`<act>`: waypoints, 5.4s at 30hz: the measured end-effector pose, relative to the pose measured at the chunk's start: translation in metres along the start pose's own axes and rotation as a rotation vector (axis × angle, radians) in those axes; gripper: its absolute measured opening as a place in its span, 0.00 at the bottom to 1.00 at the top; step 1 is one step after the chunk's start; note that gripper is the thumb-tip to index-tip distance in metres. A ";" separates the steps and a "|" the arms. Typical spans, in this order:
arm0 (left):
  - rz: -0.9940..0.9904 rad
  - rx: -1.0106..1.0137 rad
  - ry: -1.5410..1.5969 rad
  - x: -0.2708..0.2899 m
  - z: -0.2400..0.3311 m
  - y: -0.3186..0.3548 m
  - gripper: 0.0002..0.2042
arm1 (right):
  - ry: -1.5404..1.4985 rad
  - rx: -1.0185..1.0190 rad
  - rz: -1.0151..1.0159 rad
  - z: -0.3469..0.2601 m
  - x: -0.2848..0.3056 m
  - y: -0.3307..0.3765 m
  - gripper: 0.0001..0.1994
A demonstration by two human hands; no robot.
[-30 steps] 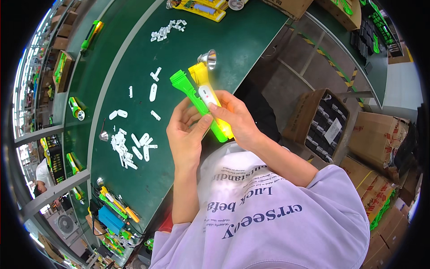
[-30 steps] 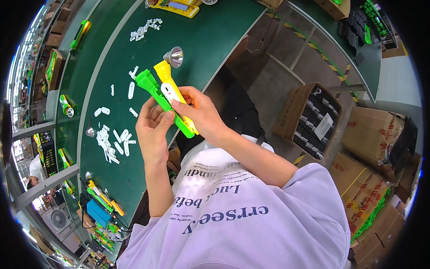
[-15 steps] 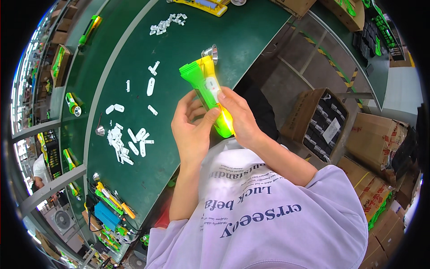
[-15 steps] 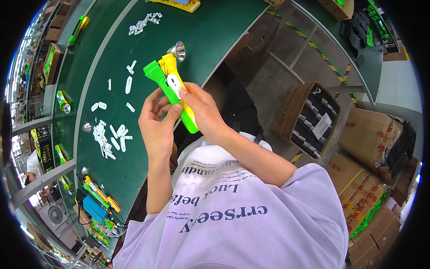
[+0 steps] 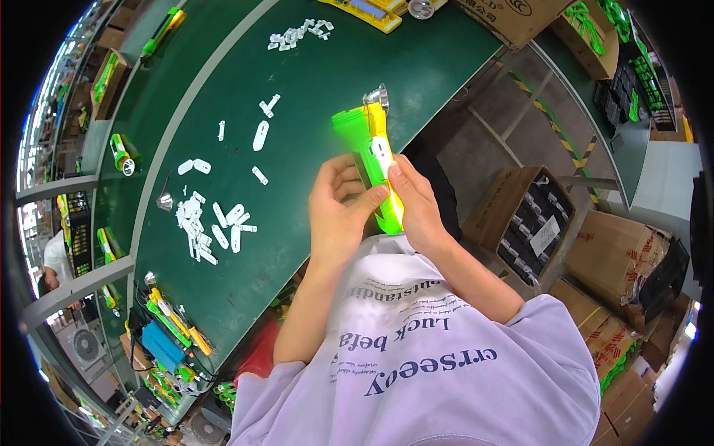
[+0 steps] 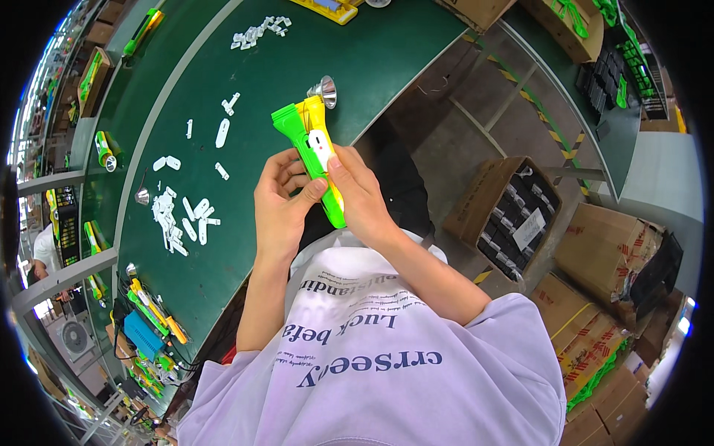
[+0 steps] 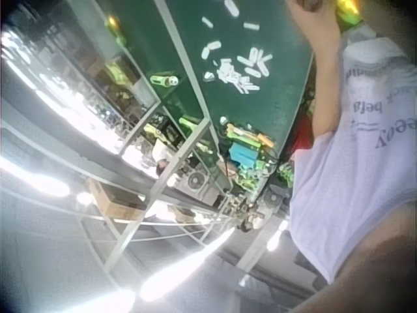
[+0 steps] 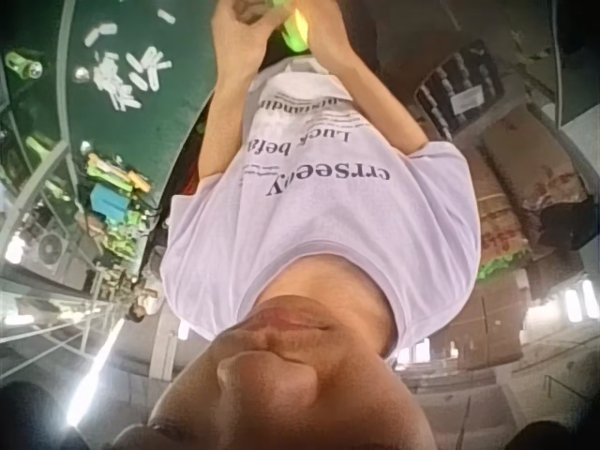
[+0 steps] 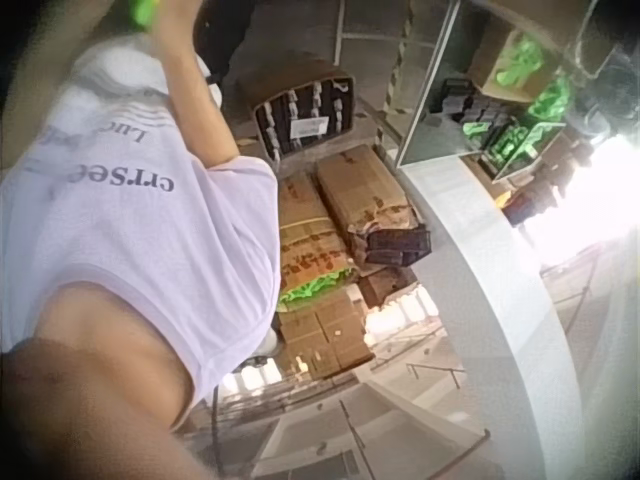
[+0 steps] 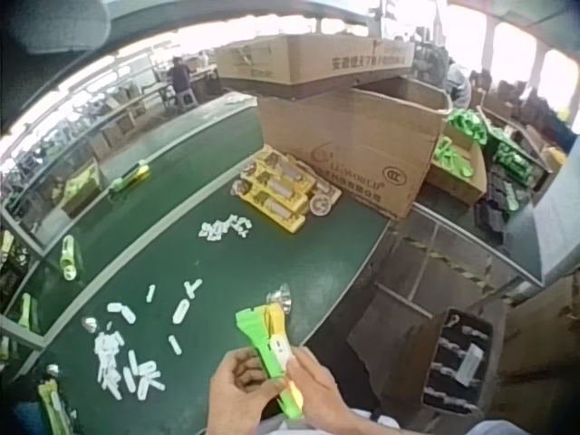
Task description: The person assembles flashlights by joining the casing halves together with internal components, attaching small plastic switch covers by hand, and placing the assembled flashlights onto the conveyor belt.
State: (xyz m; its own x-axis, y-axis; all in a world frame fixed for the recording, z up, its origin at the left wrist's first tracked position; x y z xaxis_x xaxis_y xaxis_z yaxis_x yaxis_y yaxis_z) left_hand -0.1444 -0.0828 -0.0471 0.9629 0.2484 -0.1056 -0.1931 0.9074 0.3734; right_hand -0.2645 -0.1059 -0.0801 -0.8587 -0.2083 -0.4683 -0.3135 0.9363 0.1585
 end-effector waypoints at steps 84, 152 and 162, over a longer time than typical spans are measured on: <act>-0.508 -0.926 -1.557 0.050 0.058 0.002 0.11 | -0.037 -0.364 -0.135 -0.025 0.006 0.011 0.28; -0.010 -0.153 -0.032 -0.005 -0.004 0.008 0.06 | 0.107 -0.236 -0.158 -0.023 0.004 0.012 0.31; 0.080 -0.066 -0.010 0.000 -0.005 0.011 0.11 | 0.159 -0.233 -0.137 -0.007 -0.001 0.019 0.28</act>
State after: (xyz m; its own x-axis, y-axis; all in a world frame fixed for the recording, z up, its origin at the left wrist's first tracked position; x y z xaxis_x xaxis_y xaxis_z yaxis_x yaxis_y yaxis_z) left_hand -0.1471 -0.0709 -0.0481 0.9456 0.3179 -0.0688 -0.2811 0.9051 0.3189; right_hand -0.2723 -0.0898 -0.0709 -0.8489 -0.3873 -0.3598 -0.4996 0.8101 0.3067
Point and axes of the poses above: each hand's wrist, its own y-axis away from the middle knuckle, its own x-axis out of the back of the hand, z = x × y, the point moved 5 cm from there along -y, towards the middle knuckle, and after that the axes turned 6 degrees about x, right-handed, at the moved point
